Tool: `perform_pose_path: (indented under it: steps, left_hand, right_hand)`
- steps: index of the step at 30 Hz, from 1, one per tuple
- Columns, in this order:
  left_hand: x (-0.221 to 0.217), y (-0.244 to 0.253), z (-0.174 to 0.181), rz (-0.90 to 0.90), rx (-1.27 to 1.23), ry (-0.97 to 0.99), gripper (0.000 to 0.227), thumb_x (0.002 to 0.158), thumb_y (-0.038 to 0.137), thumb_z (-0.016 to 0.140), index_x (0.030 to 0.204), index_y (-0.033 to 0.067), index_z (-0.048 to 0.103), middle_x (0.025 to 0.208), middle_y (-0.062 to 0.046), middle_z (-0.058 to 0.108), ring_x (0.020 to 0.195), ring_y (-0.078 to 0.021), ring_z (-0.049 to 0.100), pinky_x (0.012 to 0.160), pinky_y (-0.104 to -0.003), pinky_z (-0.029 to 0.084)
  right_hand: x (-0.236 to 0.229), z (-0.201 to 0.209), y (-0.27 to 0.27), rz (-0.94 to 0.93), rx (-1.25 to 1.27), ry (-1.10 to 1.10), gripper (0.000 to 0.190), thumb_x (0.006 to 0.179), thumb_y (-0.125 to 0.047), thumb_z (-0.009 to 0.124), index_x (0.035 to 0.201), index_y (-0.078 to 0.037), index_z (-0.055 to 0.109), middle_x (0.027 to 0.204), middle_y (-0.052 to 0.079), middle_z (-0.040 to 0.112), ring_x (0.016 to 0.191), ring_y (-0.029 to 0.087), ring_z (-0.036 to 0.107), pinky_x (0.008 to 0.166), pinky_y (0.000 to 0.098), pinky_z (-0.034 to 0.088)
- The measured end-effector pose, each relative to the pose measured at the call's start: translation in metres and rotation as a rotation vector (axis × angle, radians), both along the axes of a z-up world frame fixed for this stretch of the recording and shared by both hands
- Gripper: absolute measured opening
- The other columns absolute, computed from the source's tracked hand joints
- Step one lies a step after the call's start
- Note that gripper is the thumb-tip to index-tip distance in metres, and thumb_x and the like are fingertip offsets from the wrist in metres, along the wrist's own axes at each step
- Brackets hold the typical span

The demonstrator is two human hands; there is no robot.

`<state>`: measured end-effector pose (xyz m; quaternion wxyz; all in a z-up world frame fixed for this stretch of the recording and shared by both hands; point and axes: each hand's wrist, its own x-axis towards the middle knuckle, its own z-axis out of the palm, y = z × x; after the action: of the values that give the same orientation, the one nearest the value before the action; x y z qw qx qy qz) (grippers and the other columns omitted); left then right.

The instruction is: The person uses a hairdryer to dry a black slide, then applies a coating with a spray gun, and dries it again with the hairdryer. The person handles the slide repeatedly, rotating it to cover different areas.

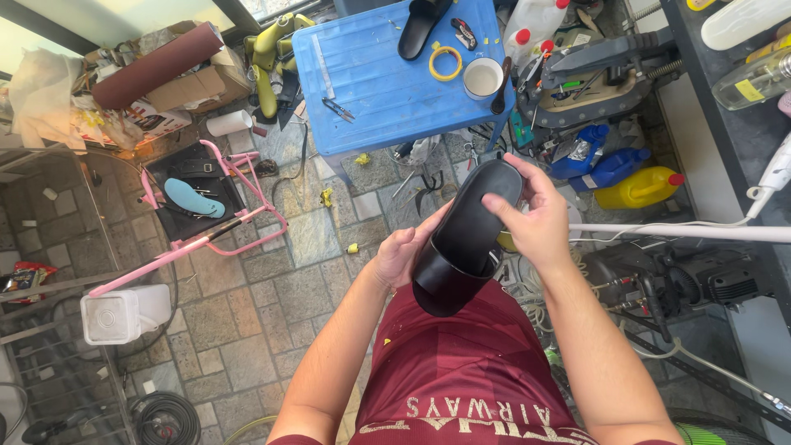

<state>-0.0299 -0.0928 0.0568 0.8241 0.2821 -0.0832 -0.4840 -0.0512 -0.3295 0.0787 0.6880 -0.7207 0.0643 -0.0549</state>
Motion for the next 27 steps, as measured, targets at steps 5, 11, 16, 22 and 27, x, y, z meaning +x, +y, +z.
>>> perform_pose_path:
  steps: [5, 11, 16, 22, 27]
  left_hand:
    - [-0.001, -0.005, -0.007, 0.025, 0.032, 0.031, 0.121, 0.078, 0.073, 0.062, 0.168, 0.0114, 0.011, 0.173, -0.014, 0.018, 0.159, -0.0283, 0.021, 0.129, -0.043, 0.019]
    - [-0.001, 0.017, -0.013, 0.058, -0.003, 0.086, 0.117, 0.080, 0.075, 0.057, 0.167, 0.0126, 0.010, 0.170, -0.016, 0.022, 0.156, -0.0335, 0.028, 0.126, -0.048, 0.025]
    - [0.004, 0.028, -0.024, 0.042, -0.030, 0.108, 0.122, 0.077, 0.079, 0.057, 0.167, 0.0127, 0.010, 0.170, -0.017, 0.022, 0.155, -0.0337, 0.028, 0.126, -0.049, 0.025]
    - [0.004, 0.029, -0.030, 0.036, 0.042, 0.064, 0.126, 0.075, 0.080, 0.058, 0.167, 0.0092, 0.010, 0.170, -0.018, 0.022, 0.156, -0.0338, 0.027, 0.126, -0.048, 0.024]
    - [0.007, 0.027, -0.028, 0.013, 0.016, 0.066, 0.126, 0.075, 0.079, 0.058, 0.166, 0.0079, 0.010, 0.171, -0.018, 0.021, 0.156, -0.0341, 0.026, 0.127, -0.049, 0.023]
  right_hand:
    - [0.022, -0.021, -0.015, -0.030, 0.360, 0.060, 0.055, 0.107, -0.028, 0.071, 0.151, -0.003, 0.049, 0.134, 0.017, 0.055, 0.122, 0.022, 0.051, 0.115, 0.0399, 0.041]
    - [0.001, 0.010, -0.045, 0.201, 1.052, -0.117, 0.107, 0.082, -0.088, 0.049, 0.167, -0.025, 0.035, 0.170, 0.018, 0.032, 0.159, 0.033, 0.029, 0.137, 0.0541, 0.016]
    - [-0.003, 0.009, -0.059, 0.198, 1.404, -0.172, 0.121, 0.067, -0.097, 0.041, 0.163, -0.023, 0.033, 0.173, 0.023, 0.024, 0.163, 0.040, 0.020, 0.136, 0.0566, 0.011]
    - [-0.003, -0.011, -0.064, 0.493, 1.164, -0.406, 0.134, 0.051, -0.087, 0.071, 0.166, -0.029, 0.034, 0.176, 0.018, 0.021, 0.164, 0.038, 0.020, 0.134, 0.0539, 0.016]
    - [0.000, -0.013, -0.067, 0.529, 1.132, -0.408, 0.137, 0.047, -0.079, 0.082, 0.165, -0.028, 0.033, 0.175, 0.020, 0.020, 0.163, 0.038, 0.021, 0.131, 0.0524, 0.022]
